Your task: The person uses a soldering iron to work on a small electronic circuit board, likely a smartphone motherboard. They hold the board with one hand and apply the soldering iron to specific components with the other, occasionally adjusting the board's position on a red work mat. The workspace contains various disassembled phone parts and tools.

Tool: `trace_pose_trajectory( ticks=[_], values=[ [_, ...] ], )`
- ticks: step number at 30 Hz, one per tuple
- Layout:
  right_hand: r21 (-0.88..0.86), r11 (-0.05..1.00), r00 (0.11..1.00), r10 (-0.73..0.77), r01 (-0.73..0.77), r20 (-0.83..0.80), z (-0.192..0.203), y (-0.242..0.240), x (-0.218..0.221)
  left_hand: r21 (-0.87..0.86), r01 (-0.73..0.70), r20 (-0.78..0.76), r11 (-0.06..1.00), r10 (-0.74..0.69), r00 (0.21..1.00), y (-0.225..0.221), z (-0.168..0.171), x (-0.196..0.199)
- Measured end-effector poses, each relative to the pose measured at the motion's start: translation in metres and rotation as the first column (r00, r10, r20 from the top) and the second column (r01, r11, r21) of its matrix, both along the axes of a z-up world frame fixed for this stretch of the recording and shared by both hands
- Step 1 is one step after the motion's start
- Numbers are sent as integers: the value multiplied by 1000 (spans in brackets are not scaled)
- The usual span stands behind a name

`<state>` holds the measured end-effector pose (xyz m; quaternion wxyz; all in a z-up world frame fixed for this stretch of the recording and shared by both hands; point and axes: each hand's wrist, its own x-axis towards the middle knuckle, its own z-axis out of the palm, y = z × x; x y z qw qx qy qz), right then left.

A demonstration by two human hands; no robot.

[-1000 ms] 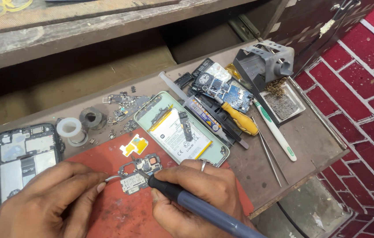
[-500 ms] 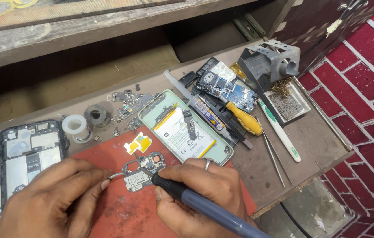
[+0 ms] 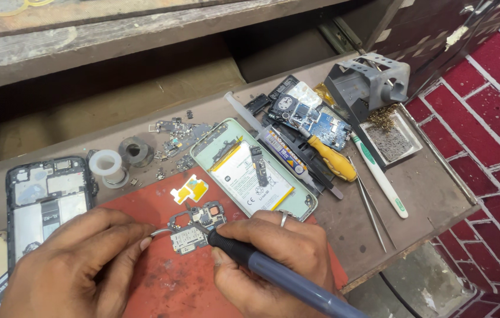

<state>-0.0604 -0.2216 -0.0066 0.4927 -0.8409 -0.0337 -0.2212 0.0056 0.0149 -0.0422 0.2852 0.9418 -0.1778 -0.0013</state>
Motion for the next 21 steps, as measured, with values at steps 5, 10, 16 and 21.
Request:
trace_pose_trajectory(
  ticks=[5,10,16,21],
  values=[
    [1,1000,1000,1,-1,-1,-1,0,0,-27,19,9,999,-19,1000,0,1,0],
    [-10,1000,1000,1,-1,12,-2,0,1,-21,10,-3,1000,-10,1000,-1,0,0],
    [-19,1000,1000,-21,21,3,-2,0,1,-40,18,15,999,-18,1000,-2,2,0],
    [-47,998,999,-33,32,-20,-2,0,1,-75,132,157,988,-120,980,-3,8,1]
  ],
)
